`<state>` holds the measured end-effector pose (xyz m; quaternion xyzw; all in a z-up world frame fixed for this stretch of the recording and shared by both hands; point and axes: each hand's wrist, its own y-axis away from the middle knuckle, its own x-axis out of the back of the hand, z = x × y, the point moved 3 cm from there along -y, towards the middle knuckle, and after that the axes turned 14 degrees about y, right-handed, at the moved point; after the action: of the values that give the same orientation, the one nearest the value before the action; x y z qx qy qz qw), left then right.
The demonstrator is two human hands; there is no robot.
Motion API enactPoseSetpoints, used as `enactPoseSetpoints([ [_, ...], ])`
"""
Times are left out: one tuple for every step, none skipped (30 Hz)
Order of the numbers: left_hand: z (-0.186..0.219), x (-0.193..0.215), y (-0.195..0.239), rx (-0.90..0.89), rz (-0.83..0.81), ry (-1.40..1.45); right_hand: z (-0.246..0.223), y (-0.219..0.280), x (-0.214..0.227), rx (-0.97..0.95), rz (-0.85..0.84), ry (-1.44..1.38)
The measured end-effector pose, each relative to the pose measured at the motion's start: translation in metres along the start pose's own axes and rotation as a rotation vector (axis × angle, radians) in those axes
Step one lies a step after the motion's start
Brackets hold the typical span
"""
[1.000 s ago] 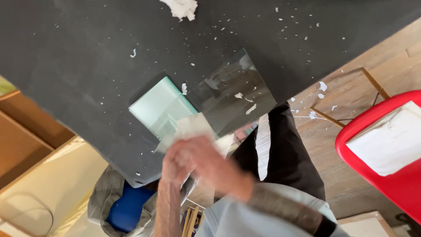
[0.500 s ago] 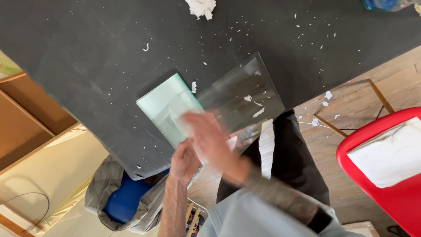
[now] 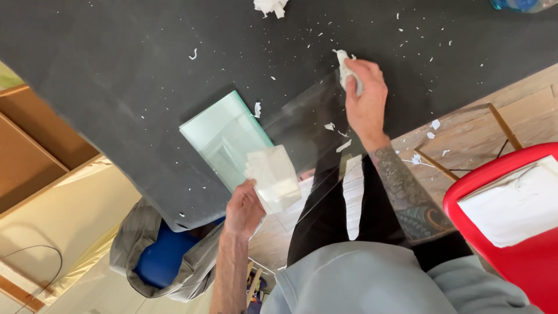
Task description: Cleaning a piece of glass for a picture frame using a cleaning solution and paper towels.
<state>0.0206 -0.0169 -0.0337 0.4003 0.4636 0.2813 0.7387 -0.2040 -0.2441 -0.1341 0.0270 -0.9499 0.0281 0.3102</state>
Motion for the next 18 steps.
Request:
enactPoseSetpoints([
  [0.001, 0.001, -0.004, -0.001, -0.026, -0.001, 0.000, -0.006, -0.003, -0.003, 0.005, 0.007],
  [0.002, 0.004, -0.008, -0.009, -0.032, -0.003, -0.026, -0.002, 0.000, 0.005, 0.010, 0.003],
  [0.003, 0.007, -0.010, -0.018, -0.051, -0.011, -0.052, 0.004, 0.005, 0.014, -0.008, -0.066],
  [0.002, 0.011, -0.012, -0.028, -0.070, -0.018, -0.078, 0.011, 0.009, 0.023, -0.026, -0.135],
  [0.000, 0.016, -0.009, -0.026, -0.068, -0.017, -0.107, 0.028, 0.007, 0.021, -0.028, -0.134],
  [-0.001, 0.024, -0.006, -0.033, 0.016, 0.015, -0.137, 0.046, 0.003, 0.021, -0.119, -0.260],
  [-0.001, 0.029, -0.008, -0.038, 0.093, 0.041, -0.166, 0.060, -0.002, 0.024, -0.202, -0.385],
  [-0.007, 0.037, -0.004, -0.035, 0.087, 0.038, -0.191, 0.067, 0.014, 0.025, -0.195, -0.381],
  [-0.010, 0.042, -0.002, -0.123, -0.019, 0.163, -0.219, 0.076, 0.023, 0.091, -0.380, -0.523],
  [-0.012, 0.047, 0.000, -0.210, -0.125, 0.288, -0.248, 0.086, 0.033, 0.157, -0.566, -0.662],
  [-0.009, 0.049, -0.001, -0.205, -0.126, 0.289, -0.236, 0.087, 0.031, 0.155, -0.564, -0.658],
  [-0.004, 0.049, -0.002, -0.201, -0.248, 0.274, -0.223, 0.088, 0.026, 0.057, -0.632, -0.774],
  [-0.001, 0.048, -0.001, -0.203, -0.370, 0.262, -0.210, 0.090, 0.022, -0.042, -0.702, -0.889],
  [0.001, 0.035, -0.001, -0.202, -0.370, 0.265, -0.180, 0.084, 0.021, -0.042, -0.704, -0.886],
  [0.001, 0.023, -0.005, -0.118, -0.246, 0.118, -0.141, 0.076, 0.019, -0.343, -0.608, -1.042],
  [0.001, 0.012, -0.009, -0.034, -0.122, -0.029, -0.103, 0.069, 0.017, -0.647, -0.497, -1.184],
  [0.001, -0.001, -0.007, -0.034, -0.124, -0.026, -0.070, 0.062, 0.017, -0.646, -0.497, -1.180],
  [0.001, -0.012, -0.005, -0.038, -0.034, -0.048, -0.034, 0.054, 0.019, -0.705, -0.391, -1.258],
])
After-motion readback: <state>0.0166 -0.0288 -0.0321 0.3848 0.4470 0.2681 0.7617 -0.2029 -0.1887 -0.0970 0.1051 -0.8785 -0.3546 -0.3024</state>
